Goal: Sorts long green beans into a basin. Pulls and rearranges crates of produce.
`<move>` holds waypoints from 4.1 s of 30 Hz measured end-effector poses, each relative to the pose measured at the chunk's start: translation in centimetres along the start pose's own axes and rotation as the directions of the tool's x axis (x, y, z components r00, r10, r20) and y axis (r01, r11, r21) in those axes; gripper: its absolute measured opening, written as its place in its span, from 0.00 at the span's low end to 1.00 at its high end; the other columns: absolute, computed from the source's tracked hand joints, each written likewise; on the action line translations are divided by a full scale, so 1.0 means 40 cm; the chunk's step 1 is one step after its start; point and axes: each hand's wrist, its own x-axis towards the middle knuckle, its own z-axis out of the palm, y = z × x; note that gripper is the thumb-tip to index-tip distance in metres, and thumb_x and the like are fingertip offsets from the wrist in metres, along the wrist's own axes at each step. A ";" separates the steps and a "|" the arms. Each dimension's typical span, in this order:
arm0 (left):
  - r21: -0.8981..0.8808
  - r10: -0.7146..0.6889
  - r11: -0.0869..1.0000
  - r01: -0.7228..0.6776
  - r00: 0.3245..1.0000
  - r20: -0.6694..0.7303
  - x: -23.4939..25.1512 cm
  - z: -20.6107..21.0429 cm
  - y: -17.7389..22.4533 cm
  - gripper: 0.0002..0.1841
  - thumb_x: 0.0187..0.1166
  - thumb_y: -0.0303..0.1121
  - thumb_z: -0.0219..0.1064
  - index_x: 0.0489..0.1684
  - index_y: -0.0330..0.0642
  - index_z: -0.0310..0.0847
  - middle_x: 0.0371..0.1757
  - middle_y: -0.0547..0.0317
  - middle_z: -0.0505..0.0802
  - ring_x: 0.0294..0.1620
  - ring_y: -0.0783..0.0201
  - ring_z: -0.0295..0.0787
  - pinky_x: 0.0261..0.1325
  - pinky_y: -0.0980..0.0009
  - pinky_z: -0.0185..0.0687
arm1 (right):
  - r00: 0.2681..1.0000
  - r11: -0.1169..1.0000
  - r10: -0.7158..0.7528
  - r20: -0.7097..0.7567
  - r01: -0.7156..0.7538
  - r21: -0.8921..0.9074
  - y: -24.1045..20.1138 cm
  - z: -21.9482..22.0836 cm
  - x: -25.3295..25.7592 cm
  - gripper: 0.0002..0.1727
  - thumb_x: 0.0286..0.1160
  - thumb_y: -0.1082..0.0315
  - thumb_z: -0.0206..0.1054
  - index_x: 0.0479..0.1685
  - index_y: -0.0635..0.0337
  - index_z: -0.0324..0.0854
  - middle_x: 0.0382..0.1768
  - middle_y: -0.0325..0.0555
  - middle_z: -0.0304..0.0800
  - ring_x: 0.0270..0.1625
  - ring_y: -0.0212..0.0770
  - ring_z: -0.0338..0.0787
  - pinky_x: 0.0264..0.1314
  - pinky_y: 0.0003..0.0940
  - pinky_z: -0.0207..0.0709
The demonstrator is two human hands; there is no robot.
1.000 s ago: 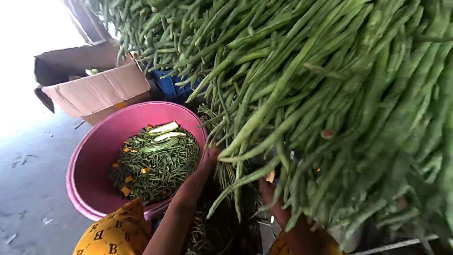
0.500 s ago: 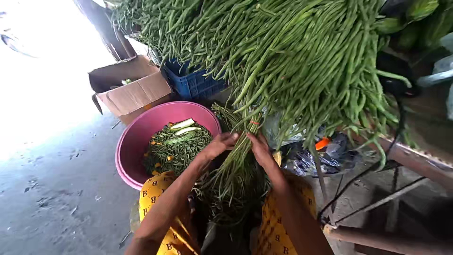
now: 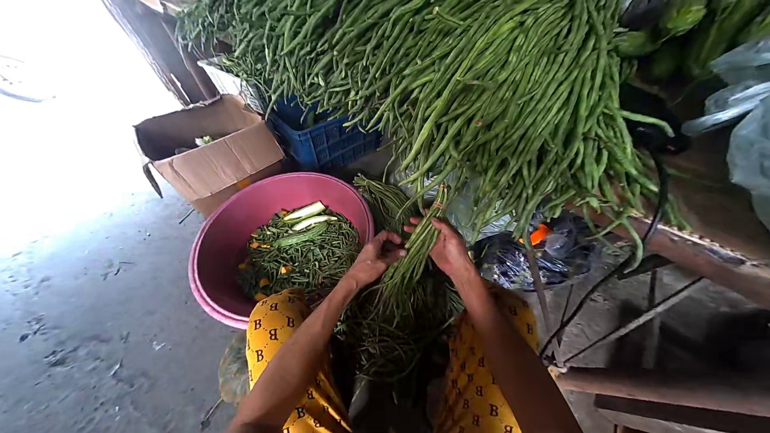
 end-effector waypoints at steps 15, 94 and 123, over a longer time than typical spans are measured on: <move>0.401 -0.315 0.890 0.218 0.929 0.193 -0.012 -0.001 0.007 0.19 0.93 0.39 0.52 0.65 0.36 0.83 0.59 0.40 0.90 0.63 0.44 0.86 0.70 0.39 0.74 | 0.924 0.974 -0.065 -0.376 0.140 0.177 -0.058 -0.043 0.023 0.21 0.96 0.48 0.38 0.62 0.49 0.71 0.42 0.40 0.85 0.43 0.37 0.89 0.47 0.37 0.86; 0.446 -0.318 0.883 0.148 0.886 0.337 -0.013 0.010 0.031 0.21 0.91 0.43 0.58 0.63 0.35 0.85 0.60 0.39 0.91 0.62 0.45 0.87 0.70 0.41 0.75 | 0.909 0.951 -0.146 -0.391 0.238 0.199 -0.104 -0.077 0.013 0.22 0.97 0.52 0.34 0.74 0.49 0.66 0.60 0.40 0.83 0.62 0.36 0.84 0.65 0.39 0.81; -0.195 -0.341 0.916 0.351 0.936 0.081 0.031 0.037 -0.019 0.12 0.90 0.24 0.53 0.60 0.30 0.81 0.45 0.56 0.89 0.40 0.72 0.86 0.48 0.73 0.85 | 0.939 0.998 -0.041 -0.342 0.024 -0.054 -0.054 -0.062 0.018 0.11 0.90 0.61 0.59 0.64 0.50 0.73 0.42 0.41 0.90 0.41 0.37 0.91 0.40 0.34 0.88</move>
